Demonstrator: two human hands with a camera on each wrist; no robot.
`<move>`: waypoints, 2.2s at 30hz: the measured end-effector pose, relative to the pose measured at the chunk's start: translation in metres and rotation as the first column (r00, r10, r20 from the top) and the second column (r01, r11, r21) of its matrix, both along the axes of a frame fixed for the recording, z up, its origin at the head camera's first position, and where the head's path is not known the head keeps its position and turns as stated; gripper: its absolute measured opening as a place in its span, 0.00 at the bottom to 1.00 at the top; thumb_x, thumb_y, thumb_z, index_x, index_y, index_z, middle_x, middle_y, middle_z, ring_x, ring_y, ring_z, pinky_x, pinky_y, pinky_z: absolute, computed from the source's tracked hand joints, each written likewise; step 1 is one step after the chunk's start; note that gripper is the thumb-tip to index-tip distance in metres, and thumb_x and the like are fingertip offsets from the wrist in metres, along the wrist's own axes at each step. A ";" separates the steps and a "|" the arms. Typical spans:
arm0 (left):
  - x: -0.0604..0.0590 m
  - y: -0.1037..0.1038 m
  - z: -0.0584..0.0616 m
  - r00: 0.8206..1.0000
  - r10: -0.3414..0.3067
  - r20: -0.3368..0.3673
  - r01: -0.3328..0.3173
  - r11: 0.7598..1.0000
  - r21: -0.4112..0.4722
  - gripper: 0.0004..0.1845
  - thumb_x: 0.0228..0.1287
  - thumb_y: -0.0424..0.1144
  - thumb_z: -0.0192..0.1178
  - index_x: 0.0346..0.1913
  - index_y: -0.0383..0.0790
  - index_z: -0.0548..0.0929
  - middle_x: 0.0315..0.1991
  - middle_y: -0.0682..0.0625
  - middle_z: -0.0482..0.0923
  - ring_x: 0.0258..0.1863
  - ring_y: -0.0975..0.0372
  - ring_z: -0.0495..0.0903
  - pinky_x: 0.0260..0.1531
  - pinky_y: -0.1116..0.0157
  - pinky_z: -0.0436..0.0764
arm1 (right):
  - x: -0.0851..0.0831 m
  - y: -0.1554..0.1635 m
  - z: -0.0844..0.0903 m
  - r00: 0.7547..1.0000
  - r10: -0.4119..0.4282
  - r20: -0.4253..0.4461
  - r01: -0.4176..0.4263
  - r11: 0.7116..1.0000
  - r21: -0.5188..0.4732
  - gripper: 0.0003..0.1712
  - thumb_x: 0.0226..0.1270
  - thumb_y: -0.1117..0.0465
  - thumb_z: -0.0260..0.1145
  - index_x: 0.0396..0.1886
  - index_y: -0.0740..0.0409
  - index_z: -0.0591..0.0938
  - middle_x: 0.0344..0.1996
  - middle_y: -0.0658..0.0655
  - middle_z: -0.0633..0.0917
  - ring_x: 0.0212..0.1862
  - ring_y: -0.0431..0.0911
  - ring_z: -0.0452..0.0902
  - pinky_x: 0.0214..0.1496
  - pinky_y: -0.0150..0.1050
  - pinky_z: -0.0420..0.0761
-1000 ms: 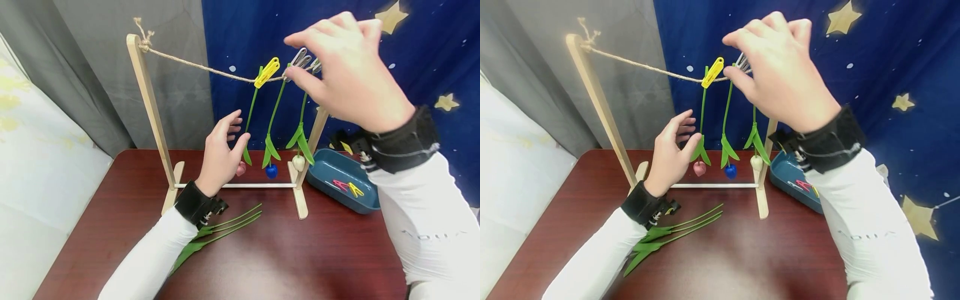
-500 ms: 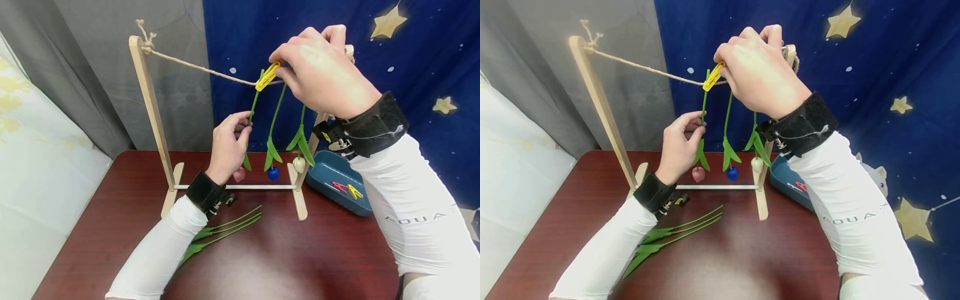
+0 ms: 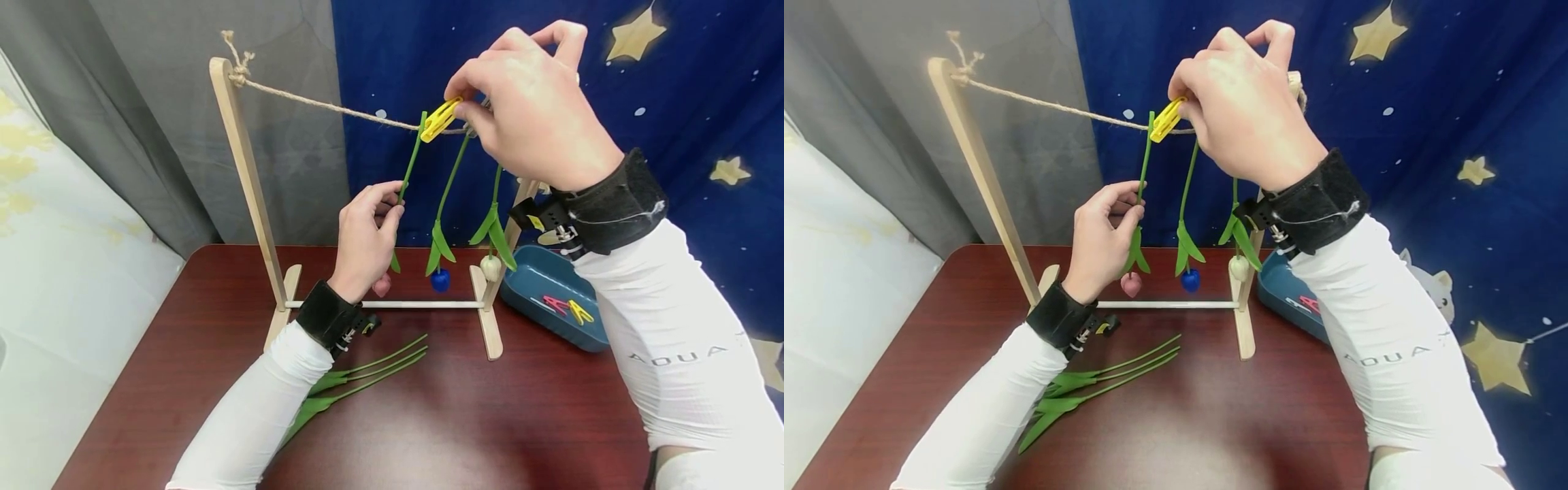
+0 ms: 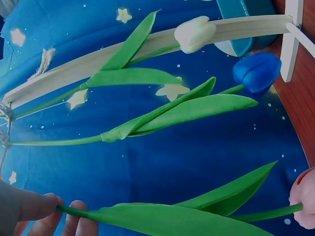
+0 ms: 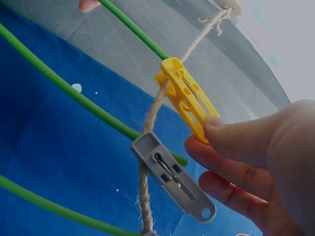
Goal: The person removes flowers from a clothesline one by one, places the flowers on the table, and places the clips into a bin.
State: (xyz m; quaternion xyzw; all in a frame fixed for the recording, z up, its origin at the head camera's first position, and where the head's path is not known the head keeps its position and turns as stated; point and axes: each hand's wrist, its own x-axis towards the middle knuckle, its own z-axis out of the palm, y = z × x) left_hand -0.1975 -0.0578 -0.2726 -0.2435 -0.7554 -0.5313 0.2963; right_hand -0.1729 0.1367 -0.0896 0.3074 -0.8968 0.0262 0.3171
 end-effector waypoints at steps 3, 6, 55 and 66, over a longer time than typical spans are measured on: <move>0.003 -0.003 -0.002 1.000 0.006 0.011 -0.006 1.000 -0.004 0.17 0.75 0.25 0.63 0.63 0.32 0.84 0.45 0.43 0.83 0.40 0.58 0.85 0.43 0.64 0.85 | 0.002 0.002 0.000 1.000 0.007 -0.018 -0.008 1.000 -0.028 0.14 0.80 0.61 0.65 0.55 0.65 0.88 0.48 0.67 0.88 0.62 0.61 0.70 0.72 0.63 0.43; 0.009 -0.006 -0.003 1.000 0.015 0.021 -0.014 1.000 -0.016 0.17 0.75 0.26 0.64 0.63 0.33 0.85 0.45 0.44 0.83 0.40 0.58 0.85 0.43 0.64 0.85 | 0.005 0.006 0.000 0.999 0.016 -0.043 -0.018 0.999 -0.049 0.15 0.81 0.60 0.64 0.56 0.64 0.88 0.48 0.67 0.88 0.62 0.61 0.70 0.71 0.63 0.43; 0.129 -0.023 -0.142 0.983 0.119 -0.137 -0.176 0.452 -0.874 0.07 0.62 0.29 0.73 0.41 0.43 0.89 0.32 0.50 0.77 0.30 0.57 0.78 0.27 0.63 0.80 | -0.029 0.215 -0.271 0.657 -0.300 0.691 0.511 0.851 -0.116 0.22 0.68 0.56 0.75 0.53 0.70 0.86 0.44 0.71 0.88 0.48 0.68 0.77 0.51 0.76 0.52; 0.128 -0.020 -0.169 0.982 0.125 -0.144 -0.180 0.360 -0.916 0.03 0.65 0.33 0.72 0.34 0.45 0.89 0.32 0.51 0.79 0.31 0.58 0.79 0.25 0.65 0.78 | -0.033 0.223 -0.296 0.526 -0.300 0.796 0.581 0.810 -0.078 0.18 0.70 0.60 0.72 0.52 0.68 0.86 0.41 0.65 0.89 0.50 0.65 0.79 0.52 0.74 0.54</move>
